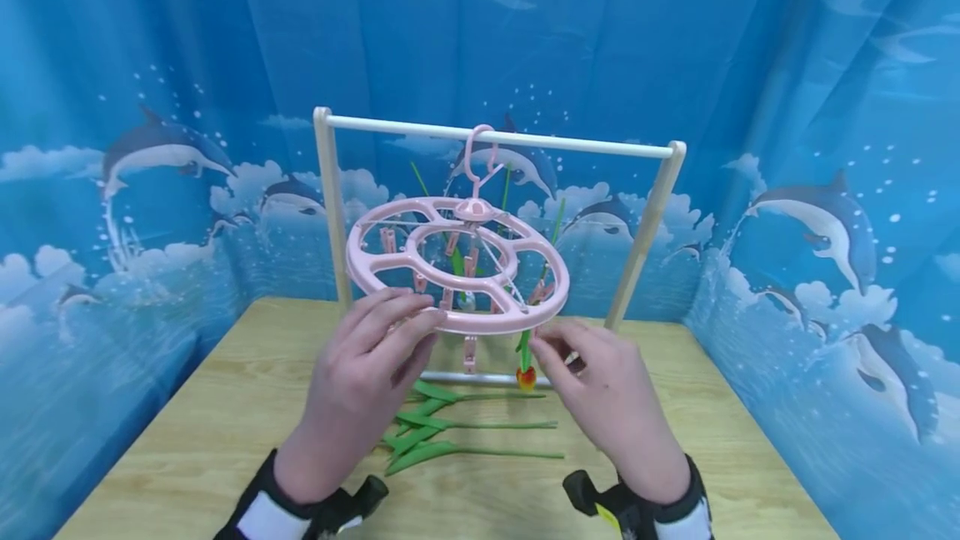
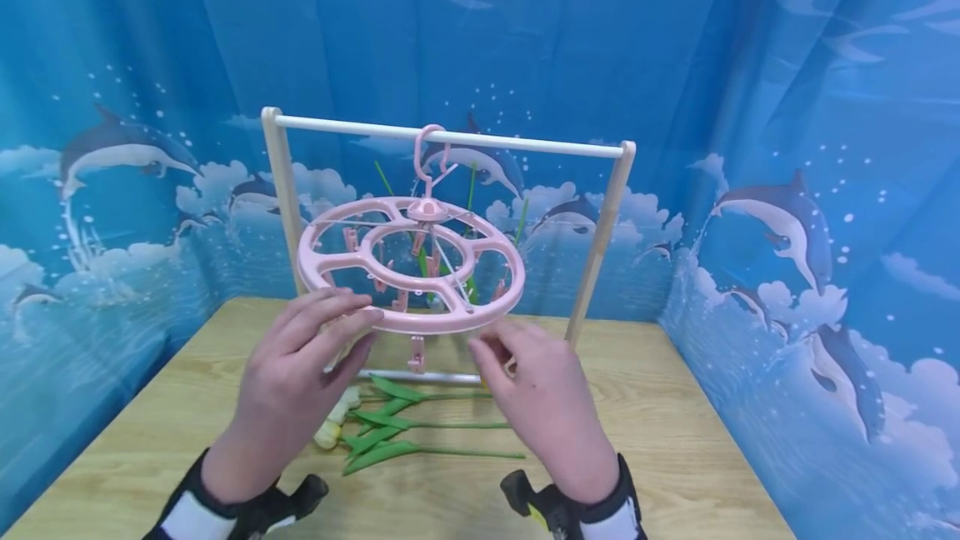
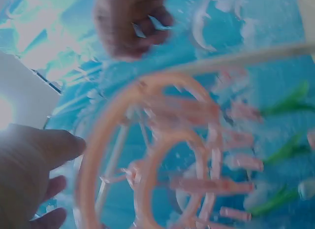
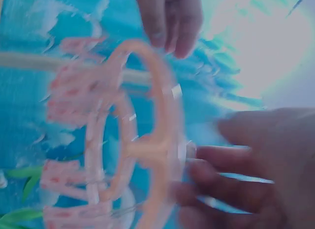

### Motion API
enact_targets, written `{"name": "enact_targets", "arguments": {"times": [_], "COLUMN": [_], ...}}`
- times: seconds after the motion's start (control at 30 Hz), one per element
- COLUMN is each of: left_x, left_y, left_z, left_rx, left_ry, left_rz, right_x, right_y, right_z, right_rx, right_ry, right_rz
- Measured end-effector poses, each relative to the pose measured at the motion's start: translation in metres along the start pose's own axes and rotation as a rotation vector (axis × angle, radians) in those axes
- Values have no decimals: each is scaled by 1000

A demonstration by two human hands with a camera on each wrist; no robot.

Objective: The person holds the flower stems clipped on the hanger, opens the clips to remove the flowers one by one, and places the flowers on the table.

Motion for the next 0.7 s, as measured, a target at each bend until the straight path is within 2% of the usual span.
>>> {"name": "enact_targets", "arguments": {"times": [0.1,0.2,0.3,0.43,0.7], "left_x": [-3,-7,-9,-8,-6], "left_y": [9,17,21,22,23], "left_z": [-5,-8,-9,-8,-6], "left_rx": [38,65,69,64,65], "left_ry": [-18,0,8,7,7], "left_rz": [-4,19,39,57,96], "right_x": [2,5,9,16,18], "right_y": [-10,-19,-26,-33,-37], "right_z": [0,-6,-13,-22,-31], "right_rx": [-17,-55,-90,-116,-133], "right_ry": [-206,-310,-325,-297,-301], "right_rz": [-12,3,11,11,28]}}
Point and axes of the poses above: each hand's wrist, its own x-axis towards the middle knuckle, its own z-axis out of the back of the hand, y = z × x, the point moved 5 cm from there along x, towards the middle knuckle, and after that the axes turned 10 degrees about -x, right-handed, at the moved point
